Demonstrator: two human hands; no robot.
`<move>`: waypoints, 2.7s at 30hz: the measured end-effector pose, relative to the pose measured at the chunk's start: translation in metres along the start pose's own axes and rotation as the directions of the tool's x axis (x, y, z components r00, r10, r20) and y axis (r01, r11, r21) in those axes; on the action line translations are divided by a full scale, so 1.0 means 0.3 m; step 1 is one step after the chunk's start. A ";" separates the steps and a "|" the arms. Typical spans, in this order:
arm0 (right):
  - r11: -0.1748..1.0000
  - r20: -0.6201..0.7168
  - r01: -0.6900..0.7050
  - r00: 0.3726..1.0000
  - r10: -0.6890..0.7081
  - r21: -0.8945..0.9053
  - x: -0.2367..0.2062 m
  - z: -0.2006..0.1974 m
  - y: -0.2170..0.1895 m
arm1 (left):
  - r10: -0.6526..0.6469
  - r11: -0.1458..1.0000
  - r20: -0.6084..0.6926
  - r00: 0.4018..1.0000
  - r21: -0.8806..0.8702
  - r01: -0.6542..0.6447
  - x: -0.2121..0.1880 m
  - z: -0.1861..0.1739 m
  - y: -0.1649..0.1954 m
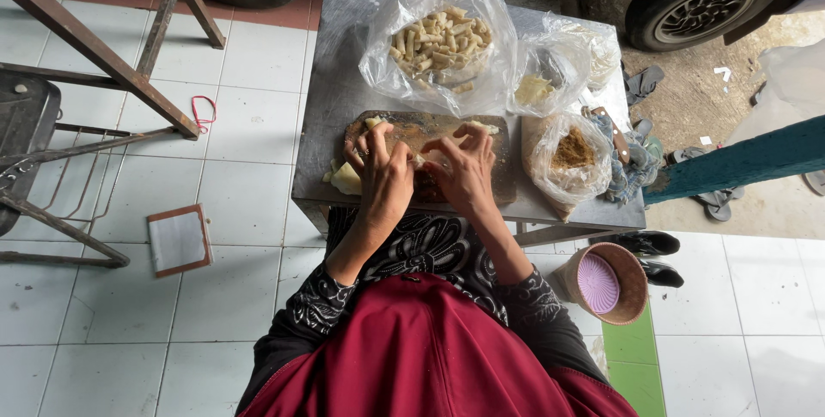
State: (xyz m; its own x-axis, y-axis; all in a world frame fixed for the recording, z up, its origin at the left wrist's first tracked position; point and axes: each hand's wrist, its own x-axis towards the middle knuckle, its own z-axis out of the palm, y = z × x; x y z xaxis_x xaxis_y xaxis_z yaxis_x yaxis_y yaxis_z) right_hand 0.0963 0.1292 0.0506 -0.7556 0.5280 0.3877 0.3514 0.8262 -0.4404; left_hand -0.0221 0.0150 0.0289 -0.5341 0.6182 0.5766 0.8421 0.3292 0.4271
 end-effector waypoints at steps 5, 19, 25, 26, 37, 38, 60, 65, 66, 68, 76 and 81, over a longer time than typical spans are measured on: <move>0.999 -0.019 0.022 1.000 -0.023 -0.049 -0.009 0.011 -0.003 | 0.029 0.997 0.007 1.000 -0.070 -0.028 0.006 -0.004 -0.004; 0.988 -0.047 -0.014 0.999 0.007 -0.155 0.081 0.031 -0.038 | 0.024 0.993 0.045 0.999 0.114 -0.029 0.050 0.025 0.005; 0.994 0.007 0.046 0.999 -0.045 -0.100 0.085 0.004 0.011 | -0.040 0.992 0.119 0.992 0.127 0.024 0.105 0.058 -0.019; 0.989 0.006 0.071 0.997 -0.070 -0.130 0.083 0.006 0.010 | -0.037 0.995 0.112 0.993 0.096 0.026 0.106 0.058 -0.022; 0.848 0.115 0.017 0.989 -0.092 0.529 0.074 -0.082 0.034 | 0.048 0.921 0.135 0.990 -0.389 0.008 0.058 -0.140 -0.036; 0.798 0.175 -0.056 0.983 -0.062 0.600 0.068 -0.091 0.034 | 0.027 0.918 0.121 0.992 -0.395 0.024 0.058 -0.156 -0.027; 0.885 -0.185 0.207 0.973 -0.141 0.416 0.004 -0.132 -0.149 | -0.099 0.716 0.117 0.988 -0.681 0.152 0.016 -0.196 -0.004; 0.870 -0.126 0.170 0.984 -0.126 0.462 0.048 -0.055 -0.064 | -0.155 0.761 0.177 0.972 -0.606 0.232 0.032 -0.199 -0.055; 0.840 -0.069 0.125 0.992 -0.104 0.528 0.085 -0.057 -0.027 | -0.172 0.782 0.196 0.965 -0.568 0.254 0.034 -0.213 -0.076; 0.867 -0.020 0.039 0.999 -0.033 0.496 0.178 -0.069 0.039 | -0.231 0.832 0.068 0.971 -0.504 0.233 0.028 -0.255 -0.127; 0.952 -0.284 0.301 0.910 -0.302 -0.050 0.274 -0.097 -0.025 | -0.349 0.928 0.083 0.933 -0.104 0.357 -0.075 -0.319 -0.254; 0.875 0.119 0.420 0.882 -0.456 0.241 0.074 0.048 -0.247 | -0.366 0.898 0.069 0.928 -0.238 0.371 -0.126 -0.289 -0.252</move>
State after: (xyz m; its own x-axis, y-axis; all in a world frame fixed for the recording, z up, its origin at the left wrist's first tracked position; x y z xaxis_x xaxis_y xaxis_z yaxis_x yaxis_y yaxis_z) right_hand 0.0457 0.0769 0.0802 -0.8922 0.0654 0.4469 -0.1434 0.8973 -0.4176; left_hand -0.0720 -0.0951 0.0351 -0.7986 0.5027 0.3309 0.5399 0.3554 0.7630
